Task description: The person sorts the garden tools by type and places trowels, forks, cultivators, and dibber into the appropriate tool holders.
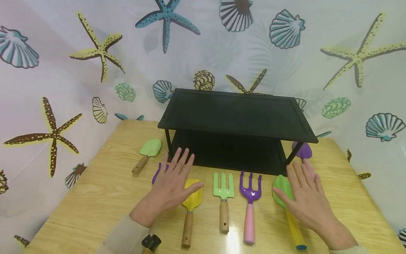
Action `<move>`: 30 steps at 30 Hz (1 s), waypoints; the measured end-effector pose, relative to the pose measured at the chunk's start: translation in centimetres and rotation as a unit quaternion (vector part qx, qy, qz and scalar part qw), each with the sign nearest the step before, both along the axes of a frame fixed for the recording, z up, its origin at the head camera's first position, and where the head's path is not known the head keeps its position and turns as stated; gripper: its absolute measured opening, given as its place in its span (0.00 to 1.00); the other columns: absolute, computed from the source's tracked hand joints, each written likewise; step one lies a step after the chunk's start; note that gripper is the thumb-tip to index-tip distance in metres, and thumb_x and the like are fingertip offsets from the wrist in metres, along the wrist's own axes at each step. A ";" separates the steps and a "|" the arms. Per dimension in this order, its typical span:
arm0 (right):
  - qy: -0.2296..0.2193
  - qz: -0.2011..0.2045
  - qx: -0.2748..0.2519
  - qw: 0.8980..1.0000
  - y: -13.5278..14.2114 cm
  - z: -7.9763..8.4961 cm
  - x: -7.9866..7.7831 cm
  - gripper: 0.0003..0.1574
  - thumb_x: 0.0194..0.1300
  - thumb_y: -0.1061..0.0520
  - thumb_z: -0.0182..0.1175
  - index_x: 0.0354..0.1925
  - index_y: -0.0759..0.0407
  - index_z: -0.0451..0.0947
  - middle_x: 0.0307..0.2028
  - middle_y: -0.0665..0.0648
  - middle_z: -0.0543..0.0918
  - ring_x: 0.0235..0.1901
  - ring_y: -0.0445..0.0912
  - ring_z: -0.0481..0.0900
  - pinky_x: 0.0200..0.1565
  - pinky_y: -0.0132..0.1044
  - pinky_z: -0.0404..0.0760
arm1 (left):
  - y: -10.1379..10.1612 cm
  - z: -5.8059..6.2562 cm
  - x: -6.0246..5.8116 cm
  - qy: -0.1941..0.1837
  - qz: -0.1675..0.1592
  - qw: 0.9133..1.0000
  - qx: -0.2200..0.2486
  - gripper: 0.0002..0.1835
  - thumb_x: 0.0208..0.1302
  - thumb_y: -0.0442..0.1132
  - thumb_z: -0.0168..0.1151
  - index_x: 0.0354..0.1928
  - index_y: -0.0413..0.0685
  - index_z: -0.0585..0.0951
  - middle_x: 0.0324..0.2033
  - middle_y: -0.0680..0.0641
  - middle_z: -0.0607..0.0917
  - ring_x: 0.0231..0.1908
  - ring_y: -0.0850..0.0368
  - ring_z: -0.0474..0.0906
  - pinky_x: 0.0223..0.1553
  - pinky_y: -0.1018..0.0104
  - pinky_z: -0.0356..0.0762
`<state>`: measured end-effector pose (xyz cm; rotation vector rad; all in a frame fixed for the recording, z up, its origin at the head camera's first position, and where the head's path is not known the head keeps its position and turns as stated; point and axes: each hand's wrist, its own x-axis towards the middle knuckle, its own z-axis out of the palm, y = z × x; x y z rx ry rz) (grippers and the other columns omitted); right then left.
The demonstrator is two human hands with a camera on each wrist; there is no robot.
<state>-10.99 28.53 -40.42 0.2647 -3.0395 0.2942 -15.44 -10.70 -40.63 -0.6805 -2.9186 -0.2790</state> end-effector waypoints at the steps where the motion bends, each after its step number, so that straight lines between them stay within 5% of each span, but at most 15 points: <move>1: 0.000 -0.001 0.001 1.000 0.1 0.0 0.0 0.56 0.73 0.29 0.42 0.78 0.63 0.37 0.79 0.67 0.35 0.78 0.59 0.24 0.73 0.64 0.20 | -0.1 0.1 -0.1 0.009 -0.001 1.000 -0.005 0.49 0.68 0.75 0.36 0.79 0.51 0.47 0.79 0.48 0.40 0.80 0.48 0.33 0.77 0.38 0.32; 9: 0.003 -0.009 -0.001 1.000 1.3 -0.4 0.1 0.56 0.74 0.31 0.43 0.78 0.66 0.38 0.79 0.67 0.34 0.77 0.51 0.16 0.73 0.61 0.17 | -0.7 1.6 -0.9 0.086 -0.019 0.996 0.003 0.43 0.71 0.67 0.44 0.78 0.50 0.53 0.78 0.47 0.54 0.79 0.49 0.45 0.78 0.42 0.44; 17: -0.007 -0.010 -0.006 1.000 2.0 -0.7 0.2 0.55 0.74 0.32 0.43 0.77 0.69 0.39 0.79 0.66 0.32 0.78 0.55 0.20 0.72 0.67 0.23 | -1.7 3.3 -2.8 0.187 -0.043 0.980 0.059 0.35 0.70 0.52 0.55 0.74 0.45 0.64 0.73 0.42 0.67 0.75 0.44 0.59 0.76 0.43 0.54; 24: -0.002 -0.013 -0.010 1.000 3.2 -0.7 -0.2 0.54 0.75 0.33 0.44 0.78 0.65 0.36 0.79 0.60 0.30 0.77 0.67 0.34 0.71 0.73 0.30 | -2.6 5.1 -5.4 0.204 -0.026 0.977 0.052 0.31 0.71 0.47 0.54 0.73 0.45 0.66 0.72 0.42 0.68 0.74 0.45 0.61 0.75 0.45 0.57; 30: 0.009 -0.022 -0.019 1.000 4.9 -1.0 -0.7 0.52 0.75 0.34 0.44 0.79 0.48 0.27 0.76 0.72 0.48 0.73 0.73 0.46 0.68 0.77 0.38 | -2.5 6.5 -7.5 0.182 -0.022 0.982 0.034 0.29 0.73 0.45 0.53 0.73 0.45 0.66 0.71 0.42 0.69 0.73 0.44 0.61 0.75 0.45 0.58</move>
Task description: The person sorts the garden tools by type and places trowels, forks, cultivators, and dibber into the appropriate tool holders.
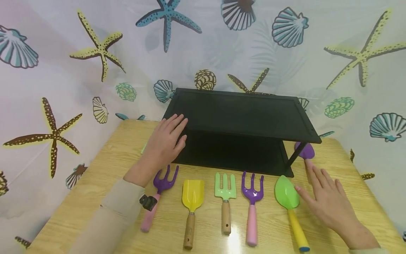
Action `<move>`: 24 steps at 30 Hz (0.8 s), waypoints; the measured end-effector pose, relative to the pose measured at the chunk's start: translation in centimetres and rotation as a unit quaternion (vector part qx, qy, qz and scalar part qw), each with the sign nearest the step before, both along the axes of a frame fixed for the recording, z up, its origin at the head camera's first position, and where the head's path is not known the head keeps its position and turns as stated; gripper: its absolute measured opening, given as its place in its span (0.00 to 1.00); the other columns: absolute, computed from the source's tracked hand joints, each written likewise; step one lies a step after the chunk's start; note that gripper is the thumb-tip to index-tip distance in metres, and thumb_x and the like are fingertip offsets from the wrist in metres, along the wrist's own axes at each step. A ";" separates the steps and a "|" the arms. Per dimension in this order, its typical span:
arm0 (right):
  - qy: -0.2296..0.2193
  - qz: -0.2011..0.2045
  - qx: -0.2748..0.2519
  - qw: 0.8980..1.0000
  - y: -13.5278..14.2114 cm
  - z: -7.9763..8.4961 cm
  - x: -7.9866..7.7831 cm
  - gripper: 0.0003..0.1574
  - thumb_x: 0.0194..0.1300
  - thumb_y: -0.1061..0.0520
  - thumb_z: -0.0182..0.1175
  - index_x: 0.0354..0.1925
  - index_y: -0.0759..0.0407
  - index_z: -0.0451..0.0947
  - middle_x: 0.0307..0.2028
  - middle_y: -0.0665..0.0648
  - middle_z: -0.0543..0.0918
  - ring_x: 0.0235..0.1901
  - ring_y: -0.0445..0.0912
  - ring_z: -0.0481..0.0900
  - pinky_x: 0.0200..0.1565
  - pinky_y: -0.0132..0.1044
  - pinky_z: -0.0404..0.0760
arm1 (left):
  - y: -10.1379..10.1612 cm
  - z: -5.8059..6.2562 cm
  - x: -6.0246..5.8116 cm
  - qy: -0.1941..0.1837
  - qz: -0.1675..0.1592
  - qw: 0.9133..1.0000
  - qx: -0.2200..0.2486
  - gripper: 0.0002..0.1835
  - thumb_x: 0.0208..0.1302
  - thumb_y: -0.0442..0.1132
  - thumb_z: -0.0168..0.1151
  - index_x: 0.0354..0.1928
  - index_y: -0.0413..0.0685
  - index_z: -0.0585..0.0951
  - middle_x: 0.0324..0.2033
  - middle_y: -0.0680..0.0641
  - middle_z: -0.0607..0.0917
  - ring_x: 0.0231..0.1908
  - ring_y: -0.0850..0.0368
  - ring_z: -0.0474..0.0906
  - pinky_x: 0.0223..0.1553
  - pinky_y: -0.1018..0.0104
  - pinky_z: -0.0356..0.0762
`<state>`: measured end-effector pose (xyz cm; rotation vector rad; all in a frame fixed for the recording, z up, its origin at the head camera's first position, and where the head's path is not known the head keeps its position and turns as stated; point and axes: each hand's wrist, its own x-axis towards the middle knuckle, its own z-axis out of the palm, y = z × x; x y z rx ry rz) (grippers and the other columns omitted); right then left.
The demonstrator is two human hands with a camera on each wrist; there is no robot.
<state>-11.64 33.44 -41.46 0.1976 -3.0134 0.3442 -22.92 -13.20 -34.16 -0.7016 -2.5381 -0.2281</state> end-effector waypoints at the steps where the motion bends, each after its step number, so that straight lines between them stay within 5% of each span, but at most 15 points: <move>1: -0.002 -0.003 0.001 1.000 0.2 0.0 -0.1 0.51 0.75 0.34 0.44 0.79 0.48 0.28 0.75 0.74 0.50 0.73 0.74 0.48 0.67 0.77 0.40 | 0.0 0.1 -0.3 -0.004 0.001 1.000 -0.004 0.29 0.73 0.45 0.52 0.73 0.45 0.66 0.71 0.42 0.69 0.73 0.44 0.61 0.75 0.45 0.58; 8: -0.015 -0.013 0.007 1.000 1.4 -0.5 -1.1 0.50 0.77 0.34 0.41 0.75 0.71 0.48 0.71 0.78 0.56 0.69 0.75 0.53 0.65 0.77 0.48 | -0.1 0.6 -2.3 -0.010 0.005 1.000 -0.019 0.24 0.74 0.43 0.52 0.69 0.42 0.72 0.69 0.41 0.72 0.71 0.43 0.65 0.73 0.45 0.61; 24: -0.023 -0.008 0.014 1.000 3.0 -1.6 -4.2 0.46 0.78 0.37 0.37 0.71 0.75 0.57 0.67 0.81 0.61 0.64 0.75 0.60 0.61 0.77 0.54 | 0.5 1.9 -4.2 -0.145 0.043 0.989 -0.005 0.30 0.72 0.59 0.53 0.68 0.50 0.75 0.68 0.46 0.74 0.69 0.46 0.69 0.72 0.49 0.65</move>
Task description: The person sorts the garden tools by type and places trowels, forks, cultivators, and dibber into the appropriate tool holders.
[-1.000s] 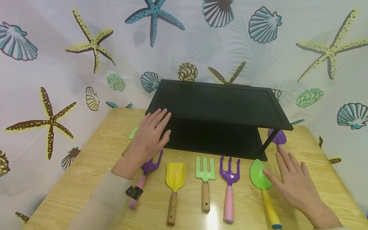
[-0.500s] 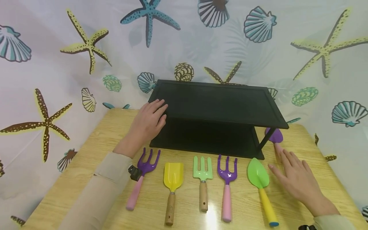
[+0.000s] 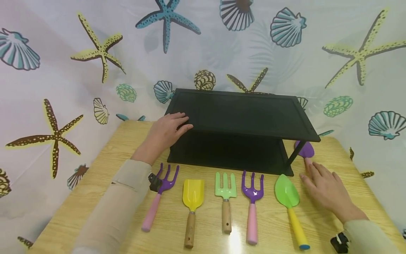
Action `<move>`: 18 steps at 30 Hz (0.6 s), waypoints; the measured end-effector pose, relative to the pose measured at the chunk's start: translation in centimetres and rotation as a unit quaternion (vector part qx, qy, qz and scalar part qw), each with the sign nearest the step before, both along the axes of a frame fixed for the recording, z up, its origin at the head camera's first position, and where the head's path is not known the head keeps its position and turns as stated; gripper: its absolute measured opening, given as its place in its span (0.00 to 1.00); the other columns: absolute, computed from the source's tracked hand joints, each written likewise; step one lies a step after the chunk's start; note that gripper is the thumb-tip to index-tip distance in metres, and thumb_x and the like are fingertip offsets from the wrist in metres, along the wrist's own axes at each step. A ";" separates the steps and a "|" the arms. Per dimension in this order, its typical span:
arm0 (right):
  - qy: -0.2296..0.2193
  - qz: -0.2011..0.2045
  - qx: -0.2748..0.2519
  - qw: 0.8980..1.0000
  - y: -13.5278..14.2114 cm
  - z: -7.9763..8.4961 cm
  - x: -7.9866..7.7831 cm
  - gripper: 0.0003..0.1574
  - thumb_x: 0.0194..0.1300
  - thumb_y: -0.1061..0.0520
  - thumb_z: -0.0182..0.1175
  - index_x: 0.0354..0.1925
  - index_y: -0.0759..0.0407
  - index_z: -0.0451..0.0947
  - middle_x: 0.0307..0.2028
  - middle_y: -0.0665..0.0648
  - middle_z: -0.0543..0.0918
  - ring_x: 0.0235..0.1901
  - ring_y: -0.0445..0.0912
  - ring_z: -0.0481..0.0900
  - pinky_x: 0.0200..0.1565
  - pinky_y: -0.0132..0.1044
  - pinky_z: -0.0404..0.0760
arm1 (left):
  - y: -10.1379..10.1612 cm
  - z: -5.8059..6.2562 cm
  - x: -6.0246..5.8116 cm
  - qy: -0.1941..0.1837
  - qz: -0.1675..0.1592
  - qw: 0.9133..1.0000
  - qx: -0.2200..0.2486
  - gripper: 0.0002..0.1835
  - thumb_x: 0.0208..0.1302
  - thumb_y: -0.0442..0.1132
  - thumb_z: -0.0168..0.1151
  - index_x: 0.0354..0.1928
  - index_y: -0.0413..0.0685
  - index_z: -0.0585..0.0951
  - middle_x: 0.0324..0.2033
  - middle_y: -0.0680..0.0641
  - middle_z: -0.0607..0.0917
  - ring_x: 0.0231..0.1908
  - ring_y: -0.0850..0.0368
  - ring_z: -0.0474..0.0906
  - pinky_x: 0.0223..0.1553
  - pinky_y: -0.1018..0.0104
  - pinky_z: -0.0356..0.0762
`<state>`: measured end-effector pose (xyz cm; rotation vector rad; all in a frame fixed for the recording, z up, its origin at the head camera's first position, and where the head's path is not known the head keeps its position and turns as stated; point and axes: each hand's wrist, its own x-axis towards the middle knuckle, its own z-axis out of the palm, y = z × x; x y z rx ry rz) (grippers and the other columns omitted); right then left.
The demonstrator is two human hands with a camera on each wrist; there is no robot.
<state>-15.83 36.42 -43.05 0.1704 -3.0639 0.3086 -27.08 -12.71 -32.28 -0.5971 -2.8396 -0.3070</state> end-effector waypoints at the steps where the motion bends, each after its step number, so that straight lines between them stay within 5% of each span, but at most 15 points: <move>1: 0.004 0.003 0.001 1.000 0.1 -0.2 -0.1 0.45 0.79 0.38 0.37 0.72 0.75 0.56 0.66 0.81 0.62 0.64 0.75 0.61 0.61 0.77 0.55 | 0.0 0.0 0.0 -0.003 0.001 1.000 0.002 0.31 0.71 0.60 0.54 0.68 0.50 0.74 0.68 0.46 0.74 0.70 0.46 0.69 0.72 0.49 0.64; 10: 0.034 0.021 0.018 0.999 0.7 -1.3 -1.7 0.36 0.80 0.50 0.40 0.72 0.75 0.55 0.65 0.81 0.63 0.63 0.76 0.63 0.59 0.77 0.60 | -0.2 -0.5 -0.2 -0.025 -0.012 1.000 0.007 0.37 0.67 0.61 0.55 0.71 0.48 0.69 0.72 0.45 0.69 0.74 0.50 0.60 0.77 0.50 0.50; 18: 0.085 0.057 0.055 0.993 1.1 -2.3 -2.9 0.30 0.71 0.63 0.51 0.65 0.82 0.62 0.61 0.84 0.66 0.58 0.77 0.67 0.55 0.76 0.67 | -0.5 -1.6 -0.1 0.030 -0.024 0.999 0.027 0.34 0.68 0.59 0.57 0.70 0.48 0.71 0.70 0.45 0.71 0.73 0.51 0.64 0.77 0.50 0.52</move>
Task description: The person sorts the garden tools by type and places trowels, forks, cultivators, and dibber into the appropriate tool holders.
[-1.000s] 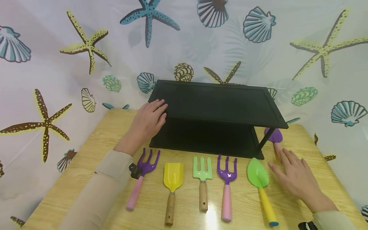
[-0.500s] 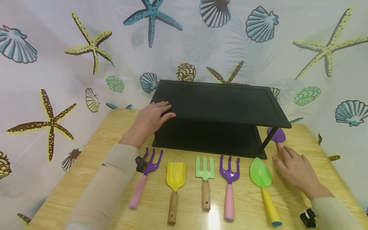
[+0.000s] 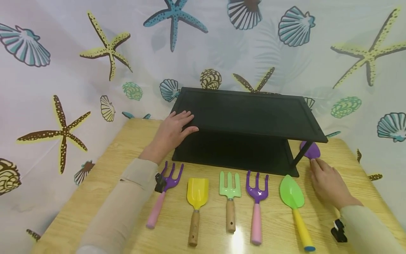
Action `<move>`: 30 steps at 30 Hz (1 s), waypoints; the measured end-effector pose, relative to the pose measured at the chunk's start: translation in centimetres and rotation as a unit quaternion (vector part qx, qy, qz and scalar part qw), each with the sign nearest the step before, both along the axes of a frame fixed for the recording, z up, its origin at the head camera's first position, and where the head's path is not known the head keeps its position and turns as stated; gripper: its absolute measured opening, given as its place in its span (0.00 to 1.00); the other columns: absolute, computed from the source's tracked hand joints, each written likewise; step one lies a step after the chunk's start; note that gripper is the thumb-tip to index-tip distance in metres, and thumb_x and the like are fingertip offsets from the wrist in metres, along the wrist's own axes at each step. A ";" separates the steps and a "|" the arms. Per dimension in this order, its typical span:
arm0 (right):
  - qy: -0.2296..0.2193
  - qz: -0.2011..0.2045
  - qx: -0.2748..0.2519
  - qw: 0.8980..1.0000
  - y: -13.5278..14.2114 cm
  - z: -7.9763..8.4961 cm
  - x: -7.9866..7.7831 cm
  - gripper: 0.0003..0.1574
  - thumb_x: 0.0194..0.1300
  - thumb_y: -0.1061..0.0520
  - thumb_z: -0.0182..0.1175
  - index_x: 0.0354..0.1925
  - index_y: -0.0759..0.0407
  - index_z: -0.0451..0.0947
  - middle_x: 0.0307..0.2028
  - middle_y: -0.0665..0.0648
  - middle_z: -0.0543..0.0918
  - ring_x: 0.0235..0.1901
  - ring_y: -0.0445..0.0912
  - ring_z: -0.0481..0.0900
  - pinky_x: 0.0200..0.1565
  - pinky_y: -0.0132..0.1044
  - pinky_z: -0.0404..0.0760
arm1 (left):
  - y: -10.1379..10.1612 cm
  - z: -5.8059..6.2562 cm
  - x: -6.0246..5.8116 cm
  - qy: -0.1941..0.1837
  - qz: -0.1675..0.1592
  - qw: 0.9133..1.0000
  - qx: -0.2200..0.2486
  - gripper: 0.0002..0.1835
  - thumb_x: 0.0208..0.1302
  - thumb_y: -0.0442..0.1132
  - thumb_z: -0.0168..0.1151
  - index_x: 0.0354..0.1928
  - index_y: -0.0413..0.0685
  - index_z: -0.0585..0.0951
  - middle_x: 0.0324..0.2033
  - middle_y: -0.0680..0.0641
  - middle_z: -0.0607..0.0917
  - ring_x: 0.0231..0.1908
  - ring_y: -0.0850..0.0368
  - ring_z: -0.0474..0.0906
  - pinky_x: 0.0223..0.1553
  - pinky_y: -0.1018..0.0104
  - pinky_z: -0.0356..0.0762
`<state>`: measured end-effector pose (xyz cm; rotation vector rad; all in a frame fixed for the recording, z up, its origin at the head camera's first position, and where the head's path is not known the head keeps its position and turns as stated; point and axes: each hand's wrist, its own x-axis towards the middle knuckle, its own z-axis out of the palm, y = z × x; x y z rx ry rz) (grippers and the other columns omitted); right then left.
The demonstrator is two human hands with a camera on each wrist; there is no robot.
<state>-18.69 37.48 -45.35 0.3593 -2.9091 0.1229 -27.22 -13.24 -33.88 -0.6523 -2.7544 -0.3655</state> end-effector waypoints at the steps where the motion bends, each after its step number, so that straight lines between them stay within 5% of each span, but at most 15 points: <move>1: 0.008 0.005 0.004 1.000 0.0 -0.2 -0.1 0.30 0.70 0.64 0.52 0.64 0.82 0.63 0.61 0.84 0.66 0.58 0.77 0.67 0.55 0.75 0.68 | 0.0 -0.1 0.0 0.003 0.001 1.000 0.001 0.34 0.68 0.59 0.57 0.70 0.48 0.71 0.70 0.45 0.71 0.73 0.51 0.64 0.77 0.50 0.52; 14: -0.010 0.022 -0.057 0.998 0.7 -2.0 -2.0 0.26 0.72 0.68 0.47 0.62 0.86 0.60 0.62 0.87 0.62 0.59 0.80 0.64 0.58 0.73 0.67 | 0.1 0.3 -0.2 -0.018 0.011 1.000 0.002 0.35 0.68 0.60 0.57 0.71 0.48 0.70 0.71 0.45 0.70 0.74 0.51 0.62 0.78 0.51 0.50; 30: 0.005 0.009 -0.086 0.996 0.2 -2.2 -1.7 0.24 0.68 0.73 0.47 0.60 0.88 0.64 0.61 0.85 0.65 0.58 0.79 0.67 0.56 0.71 0.69 | 0.2 0.3 0.0 -0.025 0.022 0.999 0.001 0.36 0.67 0.62 0.55 0.71 0.51 0.70 0.71 0.47 0.70 0.74 0.53 0.62 0.78 0.52 0.49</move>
